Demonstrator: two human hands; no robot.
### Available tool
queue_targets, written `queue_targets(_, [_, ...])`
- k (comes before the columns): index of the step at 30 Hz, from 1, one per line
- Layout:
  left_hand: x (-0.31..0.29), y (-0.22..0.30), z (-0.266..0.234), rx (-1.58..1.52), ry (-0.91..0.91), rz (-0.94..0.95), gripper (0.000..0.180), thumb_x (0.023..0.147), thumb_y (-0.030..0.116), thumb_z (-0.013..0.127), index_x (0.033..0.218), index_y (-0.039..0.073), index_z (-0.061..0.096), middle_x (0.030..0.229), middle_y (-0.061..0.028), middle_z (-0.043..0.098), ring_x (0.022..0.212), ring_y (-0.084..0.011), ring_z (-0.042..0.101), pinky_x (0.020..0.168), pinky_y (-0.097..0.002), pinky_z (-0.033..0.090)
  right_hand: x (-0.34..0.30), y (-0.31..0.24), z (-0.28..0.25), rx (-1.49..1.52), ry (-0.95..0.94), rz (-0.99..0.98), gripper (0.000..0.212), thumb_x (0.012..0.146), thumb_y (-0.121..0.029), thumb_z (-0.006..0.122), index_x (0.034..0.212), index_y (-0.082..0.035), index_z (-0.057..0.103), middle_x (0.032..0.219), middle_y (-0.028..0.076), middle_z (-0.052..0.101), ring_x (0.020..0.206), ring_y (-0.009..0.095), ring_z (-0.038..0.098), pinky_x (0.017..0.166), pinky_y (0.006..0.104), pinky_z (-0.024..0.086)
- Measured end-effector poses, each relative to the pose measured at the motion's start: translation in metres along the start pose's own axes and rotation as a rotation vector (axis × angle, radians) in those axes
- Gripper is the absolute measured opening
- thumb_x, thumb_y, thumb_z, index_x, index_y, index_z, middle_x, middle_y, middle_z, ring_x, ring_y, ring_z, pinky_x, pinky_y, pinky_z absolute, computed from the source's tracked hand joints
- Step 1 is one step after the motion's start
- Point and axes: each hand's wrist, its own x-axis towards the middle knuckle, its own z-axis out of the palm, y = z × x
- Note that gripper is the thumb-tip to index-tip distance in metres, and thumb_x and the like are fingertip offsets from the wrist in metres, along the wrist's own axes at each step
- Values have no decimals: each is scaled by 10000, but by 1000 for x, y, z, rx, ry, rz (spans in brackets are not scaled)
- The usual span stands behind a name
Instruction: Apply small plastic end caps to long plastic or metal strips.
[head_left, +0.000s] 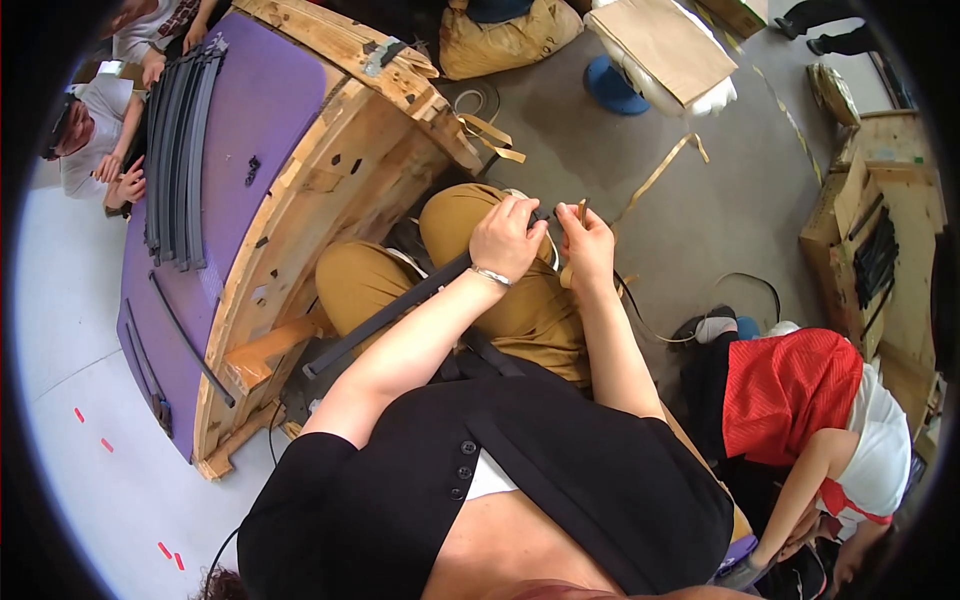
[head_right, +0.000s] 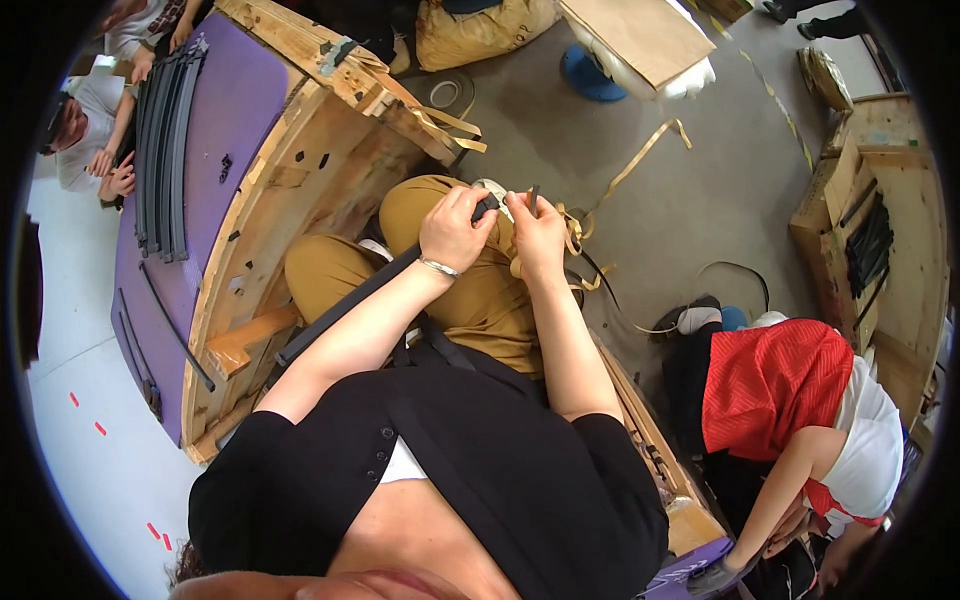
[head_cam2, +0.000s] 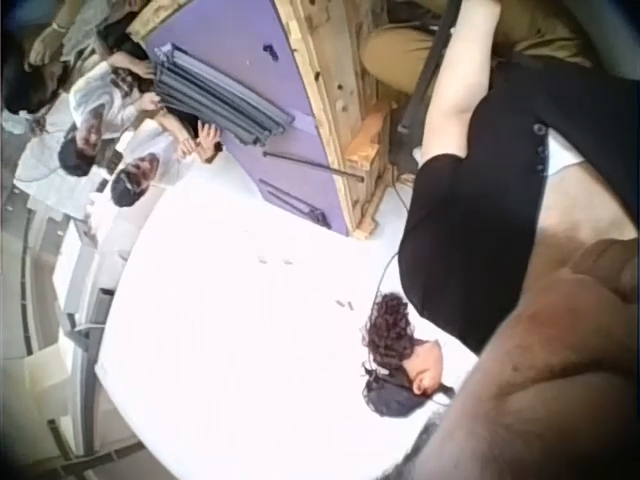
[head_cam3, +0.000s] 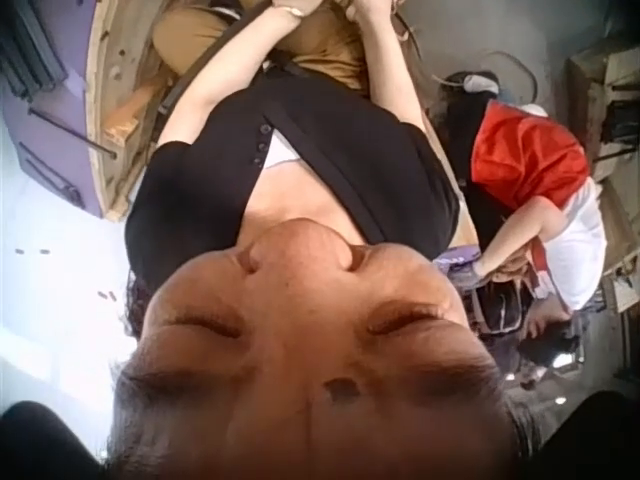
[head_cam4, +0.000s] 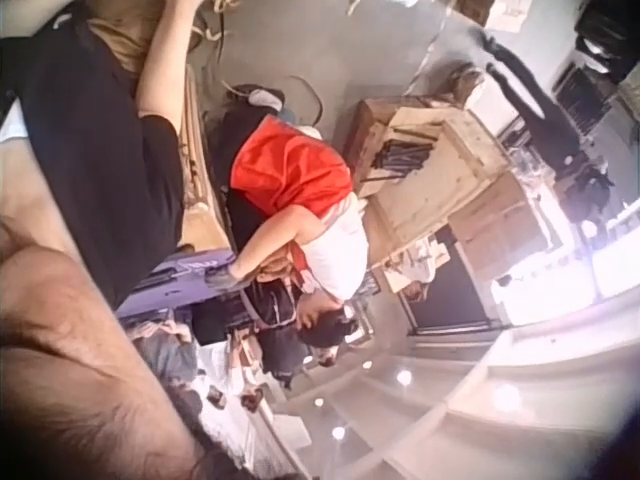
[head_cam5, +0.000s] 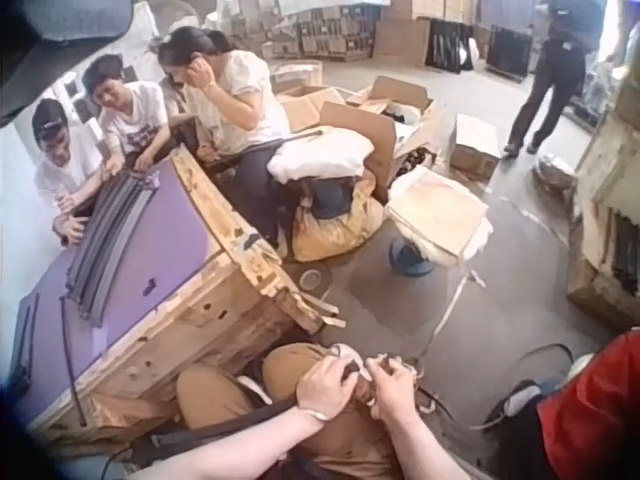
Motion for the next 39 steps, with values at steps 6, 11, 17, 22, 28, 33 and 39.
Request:
queue_targets(6, [-6,-4,0,-11,-54,-50,250,674,118,673,887,51,561,830,-93,579,765,-277,584,664,-356,482,-4,4,9,-73,-7,-38,130,827,-187,624,813,-64,586,568,-79,444,467,8,346,410,177,261])
queue_targets(11, [-5,-5,2,-2,-39,-70,229,672,113,674,858,51,557,813,-97,579,755,-285,581,650,-362,481,-2,9,14,-101,-29,-109,137,787,-128,652,819,-4,604,705,-15,579,657,54,494,600,201,407])
queue_targets(17, [-5,-6,3,-8,-2,-41,222,670,114,676,843,49,554,798,-104,573,743,-292,576,648,-367,479,4,18,14,-138,19,-162,141,777,-128,656,823,-3,611,715,-14,582,646,49,484,590,198,399])
queue_targets(22, [-6,-10,3,-47,-28,-85,218,668,117,679,832,50,552,796,-114,569,724,-306,575,633,-380,478,13,26,12,-212,15,-189,181,778,-168,659,801,3,603,692,-13,577,627,52,482,575,210,403])
queue_targets(28, [-9,-11,4,-68,-43,-80,207,674,128,676,831,65,557,799,-114,569,716,-316,574,619,-395,476,20,27,10,-296,-102,-102,161,824,-191,611,811,-31,605,596,-48,504,471,28,406,412,191,306])
queue_targets(33, [-6,-15,-3,2,-124,-135,216,671,130,678,848,74,570,829,-113,582,741,-316,580,645,-399,479,14,23,15,-334,-54,-39,152,817,-202,624,819,-51,605,538,-61,456,412,30,356,371,198,259])
queue_targets(39, [21,-16,-38,-414,-622,-638,253,751,162,620,925,-19,594,792,-47,636,736,-105,592,678,-242,473,3,-5,2,101,-332,216,177,787,-212,673,743,-86,556,510,-63,408,389,39,314,369,198,237])
